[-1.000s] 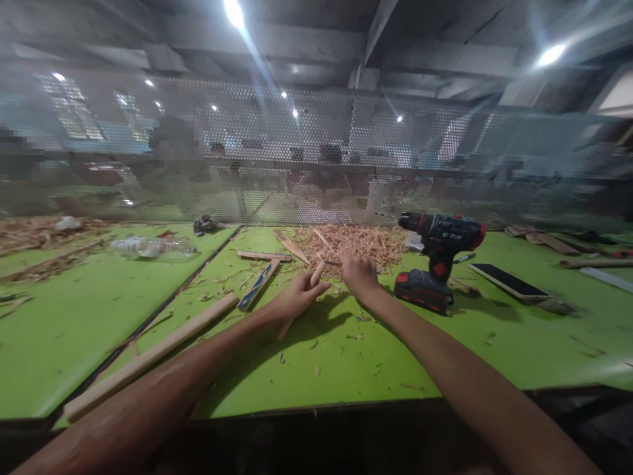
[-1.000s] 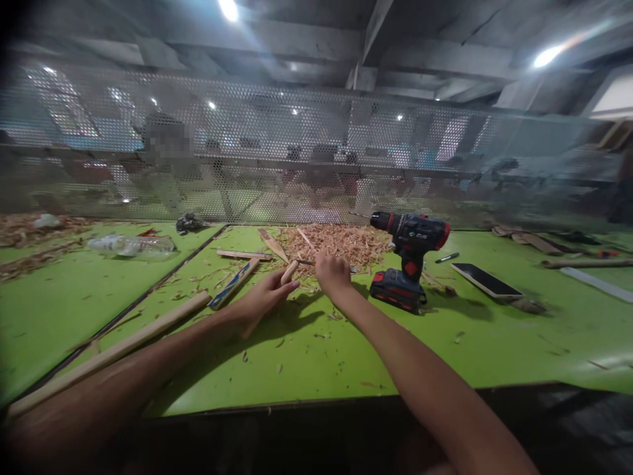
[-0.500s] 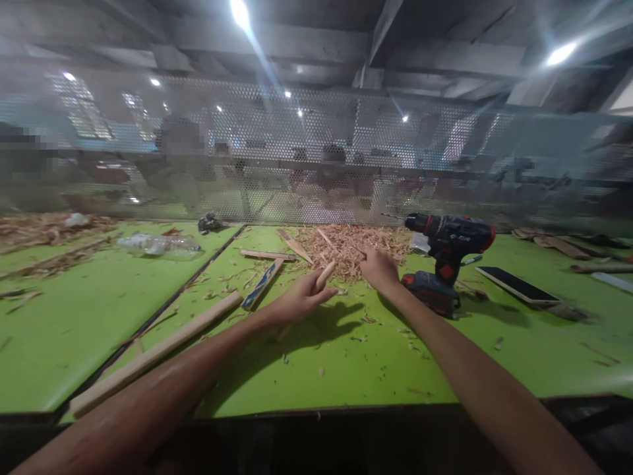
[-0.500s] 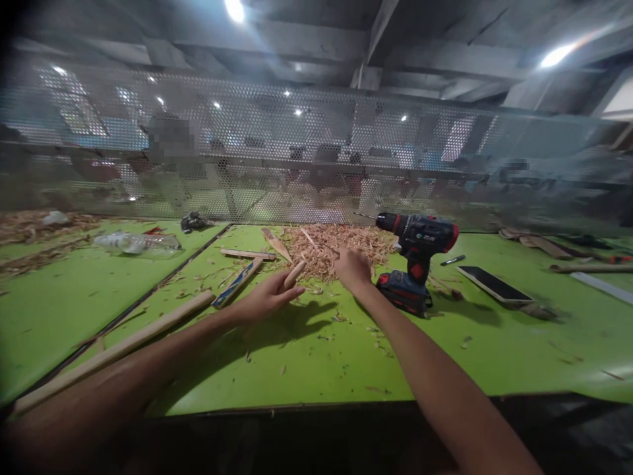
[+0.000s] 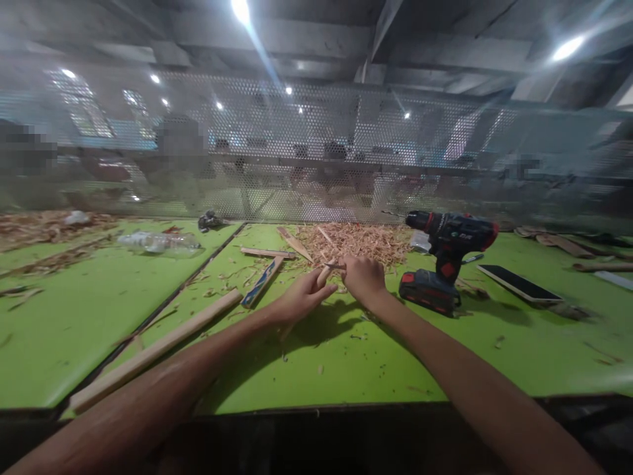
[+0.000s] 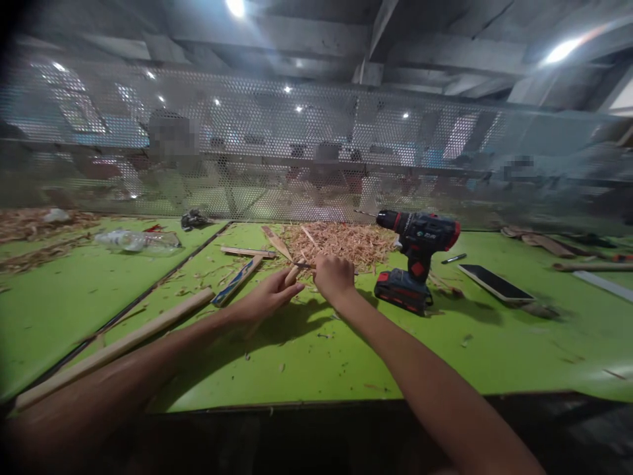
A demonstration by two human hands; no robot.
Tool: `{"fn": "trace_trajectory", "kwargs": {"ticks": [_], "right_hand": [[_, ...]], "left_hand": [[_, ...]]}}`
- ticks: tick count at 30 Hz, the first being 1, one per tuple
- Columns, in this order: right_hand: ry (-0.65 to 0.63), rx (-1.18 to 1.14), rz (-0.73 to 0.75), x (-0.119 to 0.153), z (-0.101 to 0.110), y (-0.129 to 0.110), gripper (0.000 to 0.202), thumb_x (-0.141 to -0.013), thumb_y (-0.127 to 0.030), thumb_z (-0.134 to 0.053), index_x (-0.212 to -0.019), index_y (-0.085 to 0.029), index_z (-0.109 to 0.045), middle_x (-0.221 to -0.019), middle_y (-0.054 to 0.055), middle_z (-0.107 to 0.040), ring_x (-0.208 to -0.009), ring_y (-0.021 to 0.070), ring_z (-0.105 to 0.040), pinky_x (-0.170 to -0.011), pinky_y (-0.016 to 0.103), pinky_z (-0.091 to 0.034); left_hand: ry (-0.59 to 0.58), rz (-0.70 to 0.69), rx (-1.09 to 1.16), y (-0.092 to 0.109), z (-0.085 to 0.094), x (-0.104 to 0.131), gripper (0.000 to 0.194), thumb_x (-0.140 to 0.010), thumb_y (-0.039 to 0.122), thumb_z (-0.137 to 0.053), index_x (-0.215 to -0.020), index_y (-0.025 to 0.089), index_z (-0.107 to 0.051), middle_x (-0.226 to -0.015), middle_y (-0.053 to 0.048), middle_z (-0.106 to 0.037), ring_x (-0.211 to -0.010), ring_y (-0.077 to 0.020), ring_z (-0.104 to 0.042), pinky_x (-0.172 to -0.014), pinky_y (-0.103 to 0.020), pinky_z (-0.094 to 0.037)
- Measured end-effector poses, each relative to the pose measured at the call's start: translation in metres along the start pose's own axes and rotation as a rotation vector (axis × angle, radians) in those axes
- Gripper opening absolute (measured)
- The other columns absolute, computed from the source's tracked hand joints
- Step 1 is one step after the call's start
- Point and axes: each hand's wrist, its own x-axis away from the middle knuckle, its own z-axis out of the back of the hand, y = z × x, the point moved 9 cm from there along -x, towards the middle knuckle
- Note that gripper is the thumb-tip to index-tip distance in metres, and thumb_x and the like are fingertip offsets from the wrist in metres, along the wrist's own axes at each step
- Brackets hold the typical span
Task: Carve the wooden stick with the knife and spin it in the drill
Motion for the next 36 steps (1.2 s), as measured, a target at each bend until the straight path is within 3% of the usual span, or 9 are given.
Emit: {"fn": "trace_trajectory", "kwargs": {"ticks": [13,18,22,27,31,36], "right_hand": [[-0.040,-0.031,-0.070,-0.007,-0.011,0.006,0.032,-0.098,-0.020,-0.036,-0.111,-0.018,-0.065,-0.098,0.015,-0.072,-0.098,0.0246,-0.068,-0.084,0.032,-0.046],[-0.091,-0.038,-0.181,-0.019,-0.021,0.037,0.030,-0.094,-0.022,-0.045,-0.107,-0.015,-0.070,-0.099,0.017,-0.073,-0.096,0.0251,-0.068,-0.082,0.032,-0.046],[-0.054,-0.048,-0.239,-0.022,-0.019,0.055,0.033,-0.094,-0.028,-0.045,-0.112,-0.021,-0.072,-0.104,0.014,-0.073,-0.098,0.0245,-0.068,-0.079,0.030,-0.046],[0.061,-0.102,-0.081,-0.011,-0.003,0.022,0.034,-0.095,-0.032,-0.042,-0.109,-0.028,-0.072,-0.099,0.006,-0.075,-0.090,0.0226,-0.068,-0.072,0.028,-0.043],[0.040,-0.103,0.019,-0.001,-0.001,-0.004,0.034,-0.094,-0.030,-0.040,-0.104,-0.026,-0.072,-0.094,0.006,-0.075,-0.087,0.0233,-0.068,-0.068,0.028,-0.041],[0.017,-0.088,0.037,0.001,-0.003,-0.007,0.030,-0.093,-0.027,-0.041,-0.101,-0.025,-0.070,-0.093,0.007,-0.074,-0.086,0.0237,-0.068,-0.068,0.028,-0.040]], "left_hand": [[0.006,0.040,-0.033,0.005,-0.003,0.004,0.034,-0.090,0.053,-0.051,-0.081,0.021,-0.044,-0.072,0.002,-0.042,-0.065,-0.0145,-0.039,-0.059,-0.028,-0.033],[-0.138,-0.047,-0.131,0.019,-0.021,0.008,0.037,-0.087,0.055,-0.055,-0.079,0.021,-0.041,-0.070,0.003,-0.040,-0.063,-0.0140,-0.037,-0.058,-0.028,-0.031],[-0.031,0.031,-0.077,0.008,-0.008,0.003,0.036,-0.089,0.054,-0.052,-0.080,0.020,-0.044,-0.071,0.002,-0.041,-0.064,-0.0138,-0.039,-0.058,-0.027,-0.033],[-0.005,0.134,0.118,-0.014,0.001,-0.001,0.036,-0.089,0.054,-0.052,-0.089,0.019,-0.048,-0.069,0.003,-0.045,-0.057,-0.0112,-0.040,-0.051,-0.025,-0.035],[-0.050,0.090,0.166,-0.006,-0.007,0.001,0.036,-0.089,0.055,-0.053,-0.093,0.019,-0.050,-0.071,0.003,-0.046,-0.059,-0.0112,-0.041,-0.052,-0.025,-0.037],[-0.035,0.074,0.156,0.001,-0.011,0.003,0.034,-0.088,0.052,-0.054,-0.093,0.018,-0.051,-0.074,0.002,-0.047,-0.064,-0.0131,-0.044,-0.057,-0.027,-0.039]]}}
